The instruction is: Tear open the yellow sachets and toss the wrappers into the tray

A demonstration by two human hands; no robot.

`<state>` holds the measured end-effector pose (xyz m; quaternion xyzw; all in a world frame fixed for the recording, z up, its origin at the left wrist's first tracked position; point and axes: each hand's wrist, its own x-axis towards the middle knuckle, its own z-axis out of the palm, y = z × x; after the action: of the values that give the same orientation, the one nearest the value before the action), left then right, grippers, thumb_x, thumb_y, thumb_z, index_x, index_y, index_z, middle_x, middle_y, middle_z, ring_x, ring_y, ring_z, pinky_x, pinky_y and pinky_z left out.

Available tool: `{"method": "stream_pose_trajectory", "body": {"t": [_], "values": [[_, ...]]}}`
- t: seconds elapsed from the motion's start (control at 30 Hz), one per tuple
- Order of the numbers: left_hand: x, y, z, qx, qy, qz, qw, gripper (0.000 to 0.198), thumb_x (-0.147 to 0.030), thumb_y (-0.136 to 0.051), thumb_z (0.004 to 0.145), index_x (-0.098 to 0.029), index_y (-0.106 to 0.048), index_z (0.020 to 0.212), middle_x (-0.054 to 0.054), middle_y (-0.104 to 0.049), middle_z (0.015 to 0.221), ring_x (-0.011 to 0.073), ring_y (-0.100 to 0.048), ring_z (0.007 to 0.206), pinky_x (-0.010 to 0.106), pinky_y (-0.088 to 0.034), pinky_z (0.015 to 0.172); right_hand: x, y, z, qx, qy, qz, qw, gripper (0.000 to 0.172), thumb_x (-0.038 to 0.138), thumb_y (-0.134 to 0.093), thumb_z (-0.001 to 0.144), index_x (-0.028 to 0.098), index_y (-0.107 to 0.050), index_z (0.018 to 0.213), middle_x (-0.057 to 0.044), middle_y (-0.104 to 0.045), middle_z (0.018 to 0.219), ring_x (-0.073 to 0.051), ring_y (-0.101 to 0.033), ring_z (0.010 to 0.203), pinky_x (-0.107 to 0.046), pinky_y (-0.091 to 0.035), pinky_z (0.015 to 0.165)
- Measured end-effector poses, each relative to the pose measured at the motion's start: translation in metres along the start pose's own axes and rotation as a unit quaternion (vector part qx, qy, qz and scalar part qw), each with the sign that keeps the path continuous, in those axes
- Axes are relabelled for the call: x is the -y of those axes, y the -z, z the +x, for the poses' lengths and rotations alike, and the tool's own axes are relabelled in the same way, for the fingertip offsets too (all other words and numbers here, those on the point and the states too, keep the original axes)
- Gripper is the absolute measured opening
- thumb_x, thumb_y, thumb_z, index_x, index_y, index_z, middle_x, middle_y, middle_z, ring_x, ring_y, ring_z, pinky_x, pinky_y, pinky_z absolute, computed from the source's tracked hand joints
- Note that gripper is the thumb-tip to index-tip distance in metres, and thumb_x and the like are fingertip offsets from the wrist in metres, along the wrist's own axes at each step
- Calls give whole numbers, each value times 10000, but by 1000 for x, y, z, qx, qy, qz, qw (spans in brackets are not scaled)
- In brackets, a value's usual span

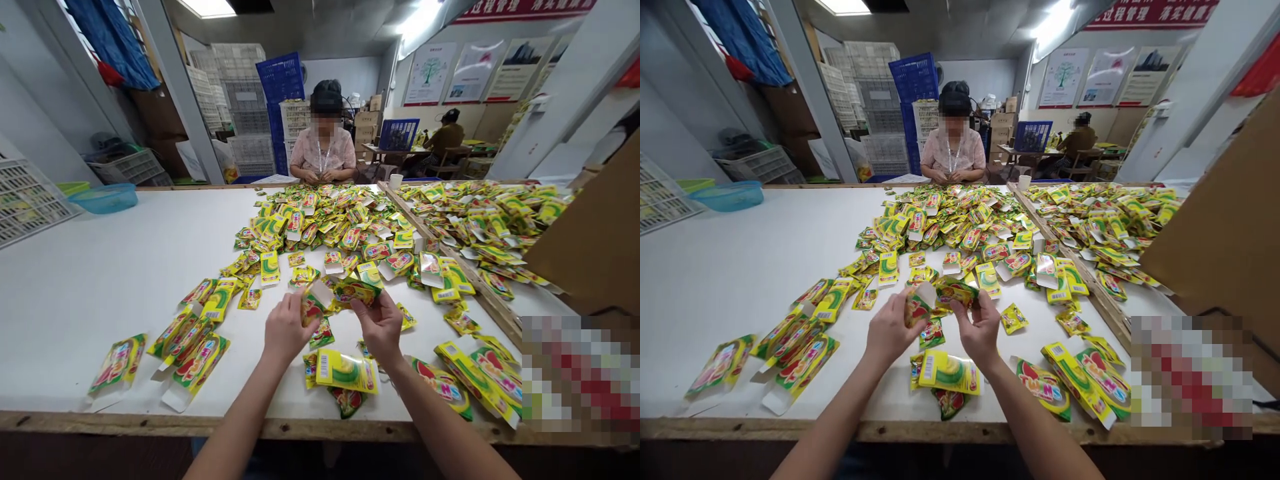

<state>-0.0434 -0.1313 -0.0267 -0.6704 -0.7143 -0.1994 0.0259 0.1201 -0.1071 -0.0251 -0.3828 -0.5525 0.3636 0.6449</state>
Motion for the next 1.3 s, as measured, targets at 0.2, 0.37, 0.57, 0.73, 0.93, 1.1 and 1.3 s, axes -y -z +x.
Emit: {"method": "stream_pose_trajectory", "body": {"t": [0.2, 0.37, 0.57, 0.73, 0.93, 1.1, 1.3], "values": [[-2, -13, -10, -29, -77, -46, 996, 505, -480, -530, 804, -179, -469, 1205, 90, -622, 1004, 223, -606, 908, 291, -467, 756, 8, 7, 6, 128, 53, -195, 971, 125, 324, -621, 751, 209, -641, 794, -21, -639, 708, -154, -553, 632, -285, -472, 591], [-4, -14, -11, 30, -114, -5, 993, 479, -413, -583, 776, -196, -498, 1194, 86, -630, 1009, 233, -609, 887, 315, -469, 739, 4, 11, 9, 202, -48, -153, 966, 159, 303, -684, 682, 190, -666, 793, -22, -683, 724, -171, -605, 652, -295, -481, 623], [-8, -15, -15, 38, -95, -51, 993, 507, -367, -589, 765, -205, -461, 1228, 81, -621, 1043, 227, -605, 934, 304, -482, 756, -6, 3, -1, 124, -118, -102, 980, 276, 368, -713, 665, 187, -619, 850, -29, -666, 759, -177, -614, 672, -311, -501, 631], [-10, -16, -19, -26, -80, -91, 992, 481, -411, -563, 784, -190, -470, 1201, 89, -624, 1038, 217, -613, 930, 288, -490, 753, -4, -5, -9, -16, -10, -183, 983, 286, 394, -748, 628, 207, -597, 783, -24, -636, 708, -211, -597, 753, -381, -452, 768], [-7, -20, -19, -116, -113, -87, 983, 460, -378, -574, 766, -175, -475, 1166, 68, -630, 931, 203, -630, 814, 275, -498, 662, -4, -7, -13, 87, 63, -269, 957, 204, 415, -628, 770, 243, -666, 668, -39, -690, 733, -287, -560, 1027, -489, -241, 959], [-3, -24, -20, -146, -148, -93, 974, 409, -325, -533, 786, -156, -481, 1155, 65, -628, 902, 201, -622, 772, 287, -494, 627, 0, -12, -15, 204, 12, -262, 943, 139, 350, -651, 729, 218, -621, 696, -9, -663, 713, -249, -585, 910, -495, -246, 963], [-3, -19, -15, -95, -129, -135, 978, 549, -371, -640, 713, -179, -472, 1198, 98, -613, 1045, 252, -592, 924, 369, -488, 759, -5, -7, -7, 223, -99, -159, 957, 239, 407, -614, 743, 189, -664, 657, -17, -656, 653, -174, -564, 672, -335, -435, 731]]}}
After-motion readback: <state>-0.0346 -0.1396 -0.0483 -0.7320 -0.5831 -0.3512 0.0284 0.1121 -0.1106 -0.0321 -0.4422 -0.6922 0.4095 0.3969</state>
